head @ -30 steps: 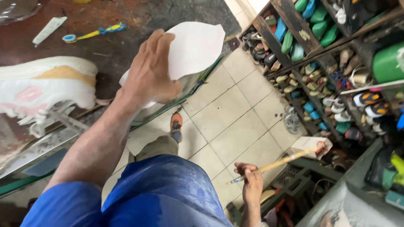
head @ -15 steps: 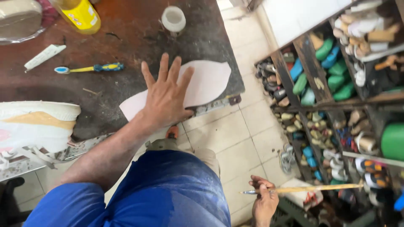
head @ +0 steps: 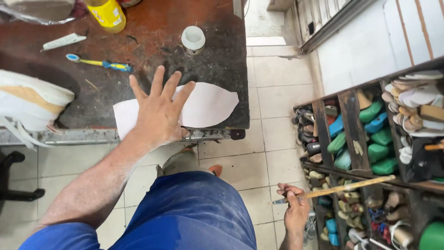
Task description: The person applies glue to a white shoe insole using a brush. They repeatedly dip the brush into a small container of glue and spread it evenly across the surface of the insole.
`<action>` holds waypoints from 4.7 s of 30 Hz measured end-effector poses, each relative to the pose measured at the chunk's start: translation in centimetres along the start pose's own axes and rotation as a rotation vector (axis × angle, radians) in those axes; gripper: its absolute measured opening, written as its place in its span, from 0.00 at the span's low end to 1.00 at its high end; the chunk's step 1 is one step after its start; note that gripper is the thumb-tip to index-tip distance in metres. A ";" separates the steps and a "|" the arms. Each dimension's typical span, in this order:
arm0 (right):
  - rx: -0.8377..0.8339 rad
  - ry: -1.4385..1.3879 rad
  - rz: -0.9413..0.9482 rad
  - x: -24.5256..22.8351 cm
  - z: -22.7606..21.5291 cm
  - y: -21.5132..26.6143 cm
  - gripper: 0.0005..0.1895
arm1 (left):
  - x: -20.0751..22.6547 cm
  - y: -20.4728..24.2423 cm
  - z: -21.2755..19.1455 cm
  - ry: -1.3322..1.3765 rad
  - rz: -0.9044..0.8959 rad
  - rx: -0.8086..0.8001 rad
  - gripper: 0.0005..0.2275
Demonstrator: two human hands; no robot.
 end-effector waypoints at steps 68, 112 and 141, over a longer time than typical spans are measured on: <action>0.081 -0.009 -0.330 -5.5 18.3 -11.6 0.26 | -8.9 4.9 -0.1 0.570 -0.072 0.225 0.50; -0.623 0.519 -0.564 -26.3 49.0 -20.1 0.06 | -17.3 7.4 -2.3 0.597 -0.100 0.325 0.34; -0.532 -0.211 -0.233 -24.6 29.1 -14.5 0.06 | -10.4 4.2 0.4 0.459 -0.024 0.119 0.45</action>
Point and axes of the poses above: each hand's wrist, its own y-axis away from the middle knuckle, its own z-axis out of the palm, x = y × z, the point moved 9 cm from there along -y, towards the middle knuckle, and after that the axes turned 4 degrees about -y, right-handed, at the moved point
